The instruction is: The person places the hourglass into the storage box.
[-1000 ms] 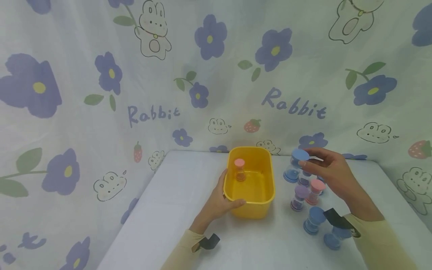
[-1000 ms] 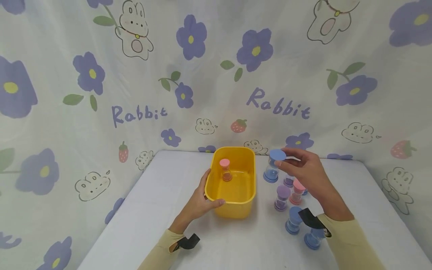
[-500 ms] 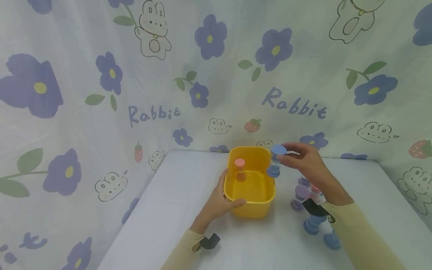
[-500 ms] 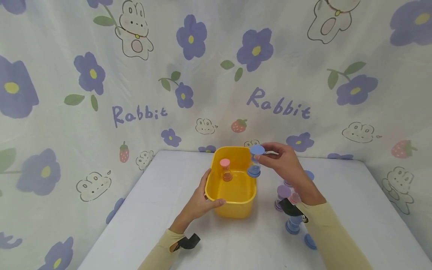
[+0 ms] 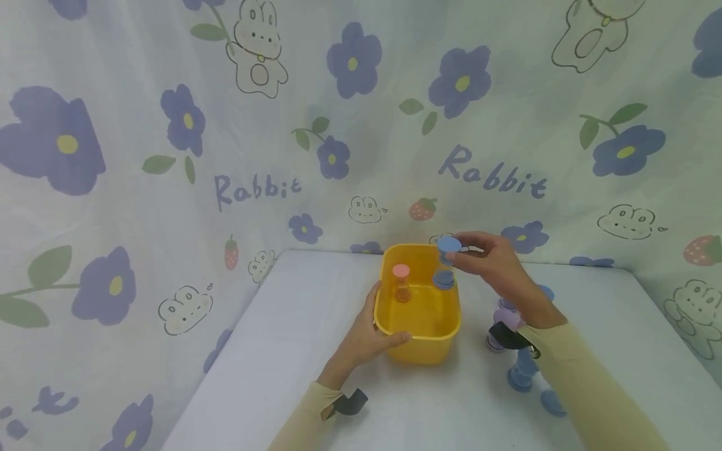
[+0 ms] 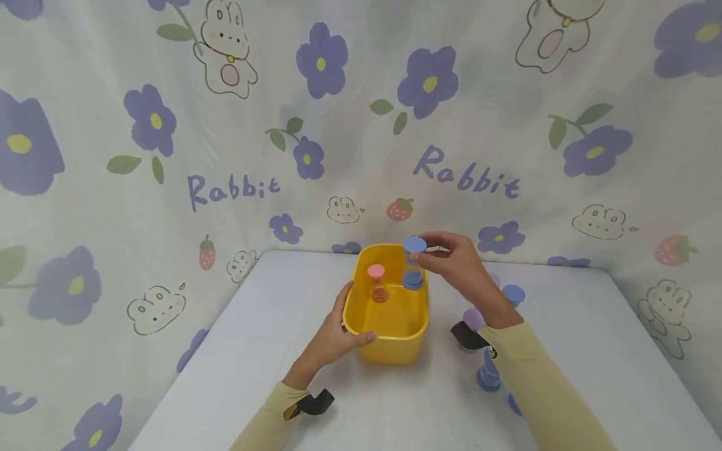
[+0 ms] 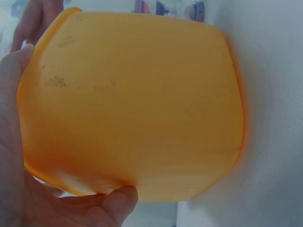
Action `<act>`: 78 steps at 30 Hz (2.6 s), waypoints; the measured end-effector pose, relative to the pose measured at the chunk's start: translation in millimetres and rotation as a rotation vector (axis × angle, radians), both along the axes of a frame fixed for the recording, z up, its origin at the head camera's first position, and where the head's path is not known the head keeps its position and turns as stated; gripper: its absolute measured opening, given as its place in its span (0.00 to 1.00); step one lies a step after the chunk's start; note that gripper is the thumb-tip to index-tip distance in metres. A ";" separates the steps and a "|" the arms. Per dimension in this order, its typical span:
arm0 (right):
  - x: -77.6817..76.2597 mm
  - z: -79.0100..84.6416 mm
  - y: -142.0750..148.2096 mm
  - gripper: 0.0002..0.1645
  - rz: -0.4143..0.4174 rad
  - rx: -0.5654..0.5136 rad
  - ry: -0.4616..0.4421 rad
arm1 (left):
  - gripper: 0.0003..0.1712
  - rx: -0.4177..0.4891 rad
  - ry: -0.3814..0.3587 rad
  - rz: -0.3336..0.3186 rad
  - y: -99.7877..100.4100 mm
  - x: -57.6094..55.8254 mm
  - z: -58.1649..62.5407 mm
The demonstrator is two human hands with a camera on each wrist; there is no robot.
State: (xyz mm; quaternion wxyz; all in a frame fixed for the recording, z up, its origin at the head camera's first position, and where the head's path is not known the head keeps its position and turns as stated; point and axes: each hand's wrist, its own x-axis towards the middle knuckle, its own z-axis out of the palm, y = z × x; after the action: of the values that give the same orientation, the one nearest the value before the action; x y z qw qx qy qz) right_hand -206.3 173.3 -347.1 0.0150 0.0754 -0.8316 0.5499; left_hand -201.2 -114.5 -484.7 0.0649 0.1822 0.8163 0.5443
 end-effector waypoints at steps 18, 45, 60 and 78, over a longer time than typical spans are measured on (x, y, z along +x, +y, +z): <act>-38.5 -15.8 -30.9 0.31 0.098 -0.015 0.005 | 0.69 0.017 -0.016 -0.013 -2.4 -4.0 -4.9; -60.7 -6.5 -70.4 0.35 0.066 0.174 -0.138 | 0.68 0.009 0.002 -0.033 -2.4 -5.2 -1.7; -77.4 -26.1 -79.3 0.34 0.095 0.263 -0.218 | 0.68 0.034 0.035 -0.071 -4.1 -4.1 -1.5; -74.4 -30.0 -91.1 0.26 0.103 0.446 -0.204 | 0.67 0.032 0.038 -0.069 -5.5 -2.9 -1.7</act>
State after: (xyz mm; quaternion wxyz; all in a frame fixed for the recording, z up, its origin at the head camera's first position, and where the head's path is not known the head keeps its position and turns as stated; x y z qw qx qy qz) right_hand -280.7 82.2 -377.0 -0.1141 0.0635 -0.9247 0.3576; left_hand -204.1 -120.0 -486.4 0.0652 0.2217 0.8018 0.5511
